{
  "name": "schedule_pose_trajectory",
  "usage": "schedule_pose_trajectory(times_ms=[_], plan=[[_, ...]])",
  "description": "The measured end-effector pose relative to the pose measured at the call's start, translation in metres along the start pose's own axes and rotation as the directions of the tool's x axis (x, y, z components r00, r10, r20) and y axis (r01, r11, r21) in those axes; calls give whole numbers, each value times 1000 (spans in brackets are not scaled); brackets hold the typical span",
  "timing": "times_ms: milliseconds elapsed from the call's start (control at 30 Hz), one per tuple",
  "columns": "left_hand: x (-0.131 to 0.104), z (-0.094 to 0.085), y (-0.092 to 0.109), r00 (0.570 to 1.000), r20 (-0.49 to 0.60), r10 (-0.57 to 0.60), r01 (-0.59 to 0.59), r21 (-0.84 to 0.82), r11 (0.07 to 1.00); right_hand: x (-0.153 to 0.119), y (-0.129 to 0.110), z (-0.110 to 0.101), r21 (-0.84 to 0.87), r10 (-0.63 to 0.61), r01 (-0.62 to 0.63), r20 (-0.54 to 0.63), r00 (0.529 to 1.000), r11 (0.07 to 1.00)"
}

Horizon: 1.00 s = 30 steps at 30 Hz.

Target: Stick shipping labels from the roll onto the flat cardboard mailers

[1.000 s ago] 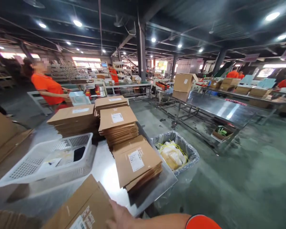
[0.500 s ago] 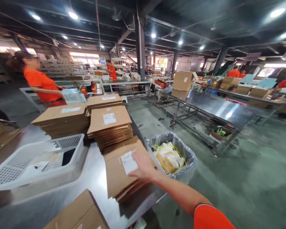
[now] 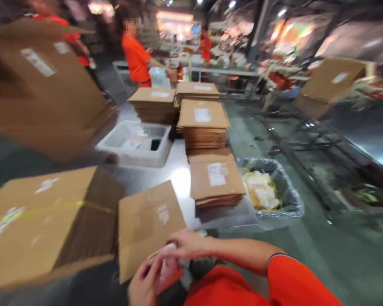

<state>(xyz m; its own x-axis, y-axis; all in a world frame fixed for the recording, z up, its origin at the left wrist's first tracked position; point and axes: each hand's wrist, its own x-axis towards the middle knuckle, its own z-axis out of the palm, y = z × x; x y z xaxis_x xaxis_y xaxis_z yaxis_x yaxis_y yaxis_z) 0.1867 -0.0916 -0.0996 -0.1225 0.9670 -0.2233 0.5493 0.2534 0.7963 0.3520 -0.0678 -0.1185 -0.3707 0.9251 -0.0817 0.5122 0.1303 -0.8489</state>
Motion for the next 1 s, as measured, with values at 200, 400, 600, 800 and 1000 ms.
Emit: schedule_pose_trajectory(times_ms=[200, 400, 600, 800, 1000], plan=[[21, -2, -61, 961, 132, -241, 274, -377, 885, 56, 10, 12, 14, -38, 36, 123, 992, 999], [13, -5, -136, 901, 241, -362, 434, -440, 787, 157, 35, 20, -386, -104, 57, -101, 990, 921], [-30, -20, -176, 848, 323, -421, 525, -397, 753, 184, 37, 32, -487, -107, 58, -75, 991, 872], [22, -51, -160, 953, -64, -295, 240, -433, 869, 158, 22, 79, -567, -200, 95, -126, 972, 818], [79, -46, -136, 981, -50, -190, 152, -420, 895, 106, 79, 61, -514, -290, 313, 126, 949, 799]])
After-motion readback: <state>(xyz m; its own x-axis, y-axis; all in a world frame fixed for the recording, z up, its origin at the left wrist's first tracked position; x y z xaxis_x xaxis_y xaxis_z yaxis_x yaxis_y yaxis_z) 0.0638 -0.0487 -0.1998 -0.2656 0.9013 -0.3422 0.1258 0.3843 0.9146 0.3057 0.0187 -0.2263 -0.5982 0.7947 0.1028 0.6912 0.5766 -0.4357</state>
